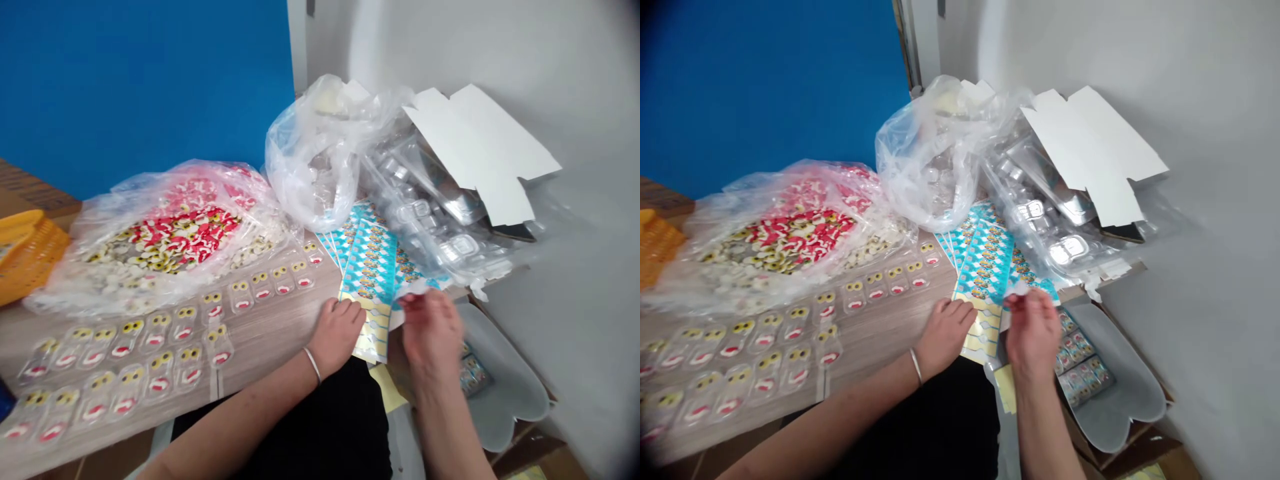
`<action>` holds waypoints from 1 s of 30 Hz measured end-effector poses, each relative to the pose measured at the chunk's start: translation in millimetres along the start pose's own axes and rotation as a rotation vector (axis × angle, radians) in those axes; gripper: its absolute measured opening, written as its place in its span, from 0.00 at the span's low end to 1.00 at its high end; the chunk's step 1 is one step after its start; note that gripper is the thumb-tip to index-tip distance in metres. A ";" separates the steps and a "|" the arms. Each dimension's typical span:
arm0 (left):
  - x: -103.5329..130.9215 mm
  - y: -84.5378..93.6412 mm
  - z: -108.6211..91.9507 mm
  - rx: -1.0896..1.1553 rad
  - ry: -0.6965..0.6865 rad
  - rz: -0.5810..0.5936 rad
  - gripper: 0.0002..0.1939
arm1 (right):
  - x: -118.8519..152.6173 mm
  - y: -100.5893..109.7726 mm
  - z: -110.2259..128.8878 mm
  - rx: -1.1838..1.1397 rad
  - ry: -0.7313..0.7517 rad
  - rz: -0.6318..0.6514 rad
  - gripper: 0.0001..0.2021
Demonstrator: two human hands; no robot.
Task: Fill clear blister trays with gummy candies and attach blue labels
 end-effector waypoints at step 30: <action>132.5 82.9 105.3 1.575 1.215 -0.742 0.17 | 97.3 -110.4 -74.2 1.300 0.624 0.742 0.10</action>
Point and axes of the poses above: each hand's wrist, its own x-axis away from the middle knuckle, its own y-axis out of the back of the hand, z = x × y, the point moved 4 cm from there along -x, towards the middle knuckle, and after that the axes turned 5 degrees about -z, right-handed, at the moved point
